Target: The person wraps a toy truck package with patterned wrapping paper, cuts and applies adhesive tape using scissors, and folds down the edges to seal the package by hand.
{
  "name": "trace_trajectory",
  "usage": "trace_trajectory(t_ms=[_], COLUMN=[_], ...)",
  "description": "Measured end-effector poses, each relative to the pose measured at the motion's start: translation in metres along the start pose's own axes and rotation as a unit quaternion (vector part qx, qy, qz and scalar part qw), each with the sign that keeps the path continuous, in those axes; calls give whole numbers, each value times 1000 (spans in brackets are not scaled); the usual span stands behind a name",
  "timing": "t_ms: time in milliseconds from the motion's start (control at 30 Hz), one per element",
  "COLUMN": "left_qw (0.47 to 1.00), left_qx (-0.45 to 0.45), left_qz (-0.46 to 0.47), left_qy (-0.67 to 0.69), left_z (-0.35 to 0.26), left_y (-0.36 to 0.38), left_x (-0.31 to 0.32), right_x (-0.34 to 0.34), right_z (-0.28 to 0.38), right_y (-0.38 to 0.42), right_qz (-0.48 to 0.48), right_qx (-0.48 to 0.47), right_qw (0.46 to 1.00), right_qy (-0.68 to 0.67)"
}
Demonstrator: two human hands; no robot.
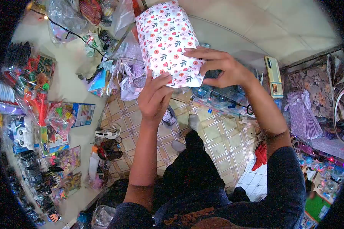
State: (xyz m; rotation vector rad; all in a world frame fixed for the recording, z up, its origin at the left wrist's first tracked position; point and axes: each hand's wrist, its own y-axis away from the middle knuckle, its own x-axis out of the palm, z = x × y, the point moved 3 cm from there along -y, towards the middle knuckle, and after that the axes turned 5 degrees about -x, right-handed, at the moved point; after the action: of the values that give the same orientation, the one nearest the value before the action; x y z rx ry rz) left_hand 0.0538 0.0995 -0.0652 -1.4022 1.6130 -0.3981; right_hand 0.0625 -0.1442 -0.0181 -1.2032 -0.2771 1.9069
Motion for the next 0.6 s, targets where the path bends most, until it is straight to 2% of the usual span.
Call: trace_trajectory(t_ms=[67,167,267,467,600], left_qw=[999,996,997,996,997], left_qx=[7,-9,-31,12,-12], left_qz=[-46,-44,-67,-17,-4], left_qy=[-26,-82,-35,-88,-75], left_z=[-4,-13,-8,-5,-21], left_y=[0,0,11,17,5], left_x=[-1,-6,-2,-2,-9], right_x=[1,1,1,1,4], right_z=[1,0,0,-1,-3], right_y=[0,2,3,2,4], right_qz=[8,-1,-6,15,18], right_qx=[-7,-2,5,-15,-22], right_qw=[1000,1000,1000,999,999], right_qy=[12,-3,-8,34,40])
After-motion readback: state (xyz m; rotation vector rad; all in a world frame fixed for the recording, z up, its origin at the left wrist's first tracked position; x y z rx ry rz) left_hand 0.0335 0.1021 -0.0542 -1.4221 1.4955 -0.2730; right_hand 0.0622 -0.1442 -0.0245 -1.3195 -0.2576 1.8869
